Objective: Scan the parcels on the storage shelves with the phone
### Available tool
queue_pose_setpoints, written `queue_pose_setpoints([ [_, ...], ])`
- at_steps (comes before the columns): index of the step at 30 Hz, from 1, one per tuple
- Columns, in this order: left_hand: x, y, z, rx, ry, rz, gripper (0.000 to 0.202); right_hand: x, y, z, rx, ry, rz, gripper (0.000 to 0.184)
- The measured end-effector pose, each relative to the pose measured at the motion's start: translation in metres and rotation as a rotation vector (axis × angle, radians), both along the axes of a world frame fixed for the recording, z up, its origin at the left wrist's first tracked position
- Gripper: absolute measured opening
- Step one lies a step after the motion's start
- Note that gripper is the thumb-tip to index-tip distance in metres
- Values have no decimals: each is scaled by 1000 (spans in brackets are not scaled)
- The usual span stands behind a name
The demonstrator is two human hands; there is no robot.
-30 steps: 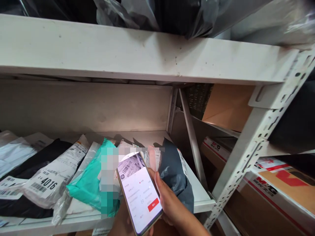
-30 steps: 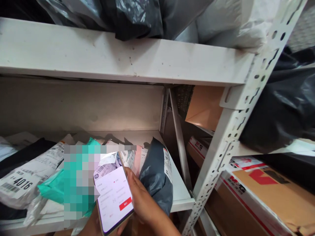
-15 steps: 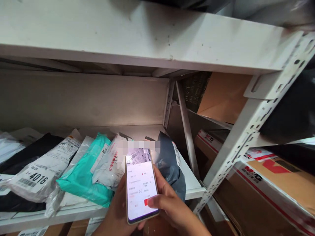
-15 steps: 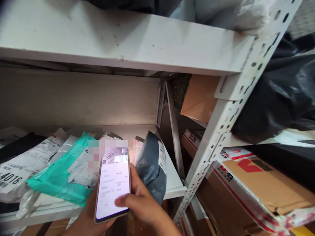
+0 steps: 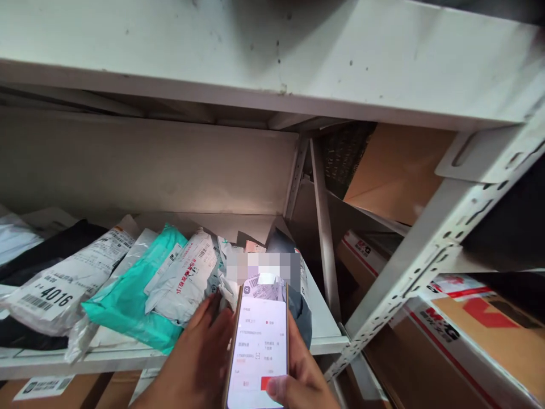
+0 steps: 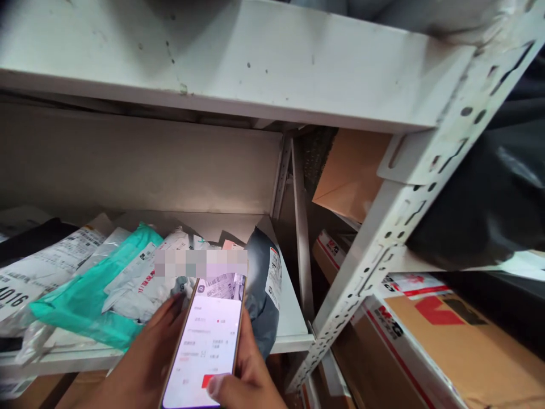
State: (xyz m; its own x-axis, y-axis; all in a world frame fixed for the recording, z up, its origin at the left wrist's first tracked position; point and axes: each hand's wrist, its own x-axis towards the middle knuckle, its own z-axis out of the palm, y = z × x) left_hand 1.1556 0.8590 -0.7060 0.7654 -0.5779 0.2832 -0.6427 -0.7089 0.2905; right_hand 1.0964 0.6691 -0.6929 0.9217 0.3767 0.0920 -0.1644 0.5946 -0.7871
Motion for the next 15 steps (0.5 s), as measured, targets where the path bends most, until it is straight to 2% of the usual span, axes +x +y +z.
queue_pose_setpoints([
  [4,-8,-2,6,150,-47,44,50,-9,-9,3,4,27,-33,125],
  [11,-14,-11,5,260,-109,108,45,-29,-15,14,-2,30,-44,125],
  [15,-13,-20,13,302,-126,146,45,-45,-20,16,-60,43,-72,121],
])
